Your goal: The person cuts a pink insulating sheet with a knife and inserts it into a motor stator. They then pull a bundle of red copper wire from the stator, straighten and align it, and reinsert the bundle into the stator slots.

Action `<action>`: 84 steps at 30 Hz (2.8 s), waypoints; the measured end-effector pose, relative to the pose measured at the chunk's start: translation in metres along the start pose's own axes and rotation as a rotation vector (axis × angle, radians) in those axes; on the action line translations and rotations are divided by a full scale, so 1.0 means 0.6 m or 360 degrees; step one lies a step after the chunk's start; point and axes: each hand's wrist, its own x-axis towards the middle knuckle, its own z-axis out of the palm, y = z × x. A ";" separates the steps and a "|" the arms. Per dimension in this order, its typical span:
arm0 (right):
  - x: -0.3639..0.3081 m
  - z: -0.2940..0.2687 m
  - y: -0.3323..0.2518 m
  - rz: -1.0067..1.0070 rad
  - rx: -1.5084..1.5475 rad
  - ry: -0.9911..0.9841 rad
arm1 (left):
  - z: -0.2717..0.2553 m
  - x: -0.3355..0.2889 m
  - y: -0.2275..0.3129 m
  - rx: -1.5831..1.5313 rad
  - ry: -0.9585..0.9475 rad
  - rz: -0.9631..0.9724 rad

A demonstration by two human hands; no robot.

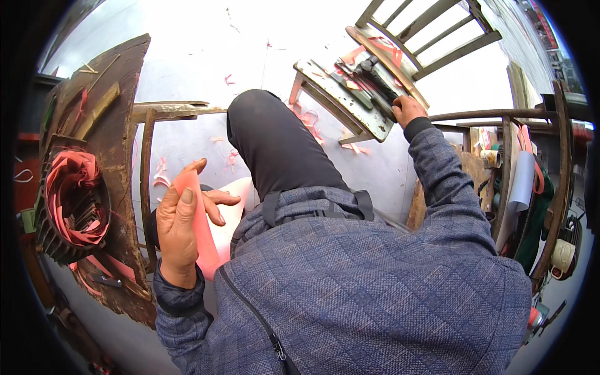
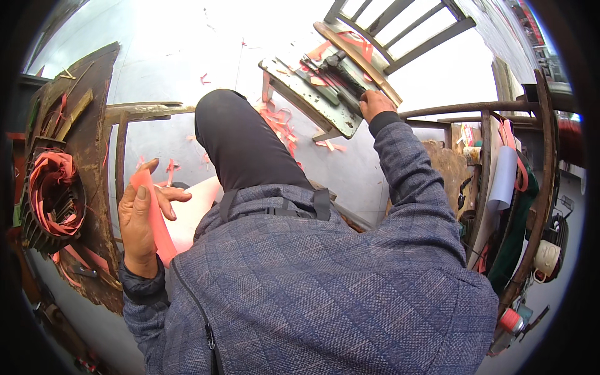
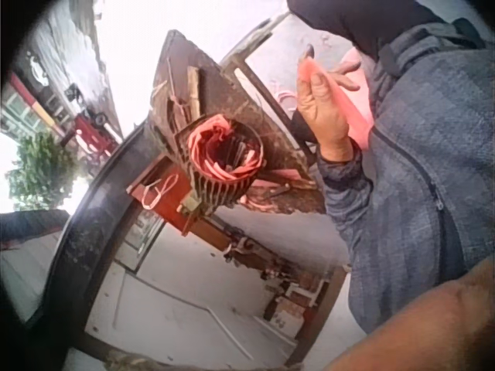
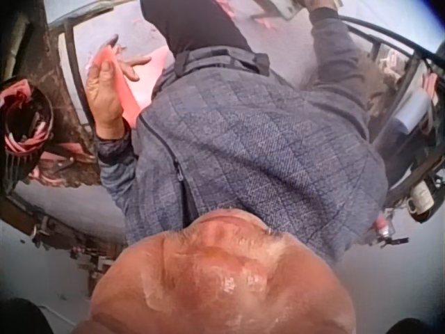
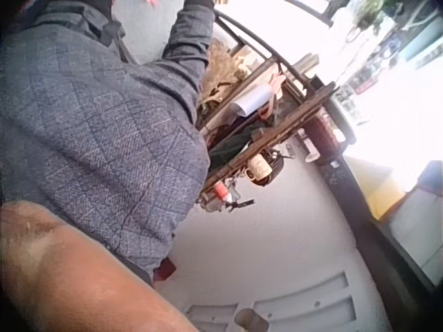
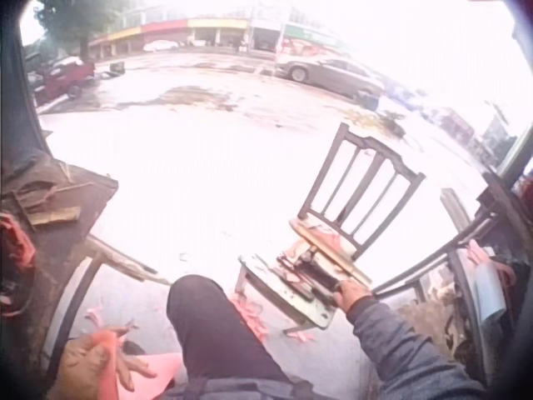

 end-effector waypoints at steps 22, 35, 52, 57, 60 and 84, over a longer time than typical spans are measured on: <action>0.035 0.032 0.056 -0.0311 -0.0064 0.0392 | -0.008 0.003 -0.009 -0.0239 0.0002 -0.0180; 0.001 0.088 0.040 -0.0084 0.0261 0.0215 | 0.004 0.002 -0.006 -0.0192 0.0012 -0.0232; 0.022 -0.046 0.051 -0.0264 -0.0282 -0.0695 | -0.027 0.007 0.007 -0.0334 0.0016 -0.0266; 0.022 -0.232 -0.026 0.0066 -0.0048 -0.1303 | -0.033 0.005 0.004 -0.0271 0.0074 -0.0247; -0.025 -0.288 -0.106 -0.0227 0.0046 -0.1288 | -0.033 0.010 0.002 -0.0272 0.0077 -0.0205; -0.080 -0.260 -0.411 -0.1628 0.0487 -0.1475 | -0.046 0.012 -0.012 -0.0347 0.0034 -0.0087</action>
